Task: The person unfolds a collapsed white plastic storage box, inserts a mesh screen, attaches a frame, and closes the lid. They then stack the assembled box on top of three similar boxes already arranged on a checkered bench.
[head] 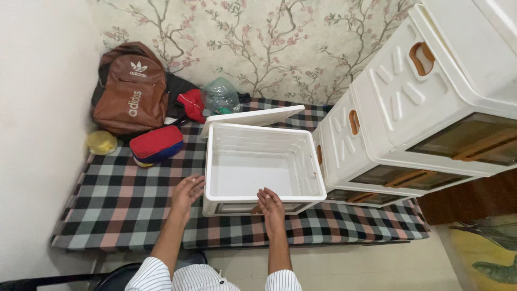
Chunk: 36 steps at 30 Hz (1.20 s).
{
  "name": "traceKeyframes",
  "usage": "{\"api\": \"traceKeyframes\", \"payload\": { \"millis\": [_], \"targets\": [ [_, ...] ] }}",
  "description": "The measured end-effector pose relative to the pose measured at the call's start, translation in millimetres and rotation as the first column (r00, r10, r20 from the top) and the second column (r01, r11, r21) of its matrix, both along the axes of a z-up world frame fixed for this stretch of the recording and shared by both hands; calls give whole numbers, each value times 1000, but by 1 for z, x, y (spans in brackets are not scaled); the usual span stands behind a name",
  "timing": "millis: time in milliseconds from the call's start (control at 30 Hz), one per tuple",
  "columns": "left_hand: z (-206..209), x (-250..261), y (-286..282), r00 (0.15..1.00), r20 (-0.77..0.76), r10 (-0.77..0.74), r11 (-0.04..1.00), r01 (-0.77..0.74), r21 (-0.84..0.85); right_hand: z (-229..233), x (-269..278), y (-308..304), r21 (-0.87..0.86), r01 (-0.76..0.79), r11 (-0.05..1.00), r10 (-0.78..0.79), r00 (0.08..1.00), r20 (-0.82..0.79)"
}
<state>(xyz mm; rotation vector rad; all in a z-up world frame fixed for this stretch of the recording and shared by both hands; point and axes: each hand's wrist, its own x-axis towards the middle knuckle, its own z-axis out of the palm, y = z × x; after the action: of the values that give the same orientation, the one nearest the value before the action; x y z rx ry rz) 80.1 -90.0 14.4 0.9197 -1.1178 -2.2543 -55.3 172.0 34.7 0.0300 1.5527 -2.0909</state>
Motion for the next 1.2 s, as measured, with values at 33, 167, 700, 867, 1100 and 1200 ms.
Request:
{"api": "traceKeyframes", "payload": {
  "millis": [33,167,700,867,1100,1200],
  "targets": [
    [-1,4,3,999,39,-6,1000,7,-24,-1,4,-2,-4,1,1000,-1,1000,8],
    [-8,11,3,999,34,16,997,-14,-75,-17,21,-7,-47,52,997,-49,996,78],
    [-50,-37,-50,980,114,-165,985,169,-24,-83,48,-66,-144,294,945,-246,929,278],
    [-59,-52,-62,952,180,-249,965,260,-39,-87,56,-82,-125,430,894,-373,869,326],
    [-57,-66,-56,926,286,-248,939,303,-165,-98,54,-94,-109,521,847,-460,820,341],
    [-56,-69,-56,904,388,-179,858,337,-387,-103,52,-102,-32,504,863,-482,840,250]
  ]
}}
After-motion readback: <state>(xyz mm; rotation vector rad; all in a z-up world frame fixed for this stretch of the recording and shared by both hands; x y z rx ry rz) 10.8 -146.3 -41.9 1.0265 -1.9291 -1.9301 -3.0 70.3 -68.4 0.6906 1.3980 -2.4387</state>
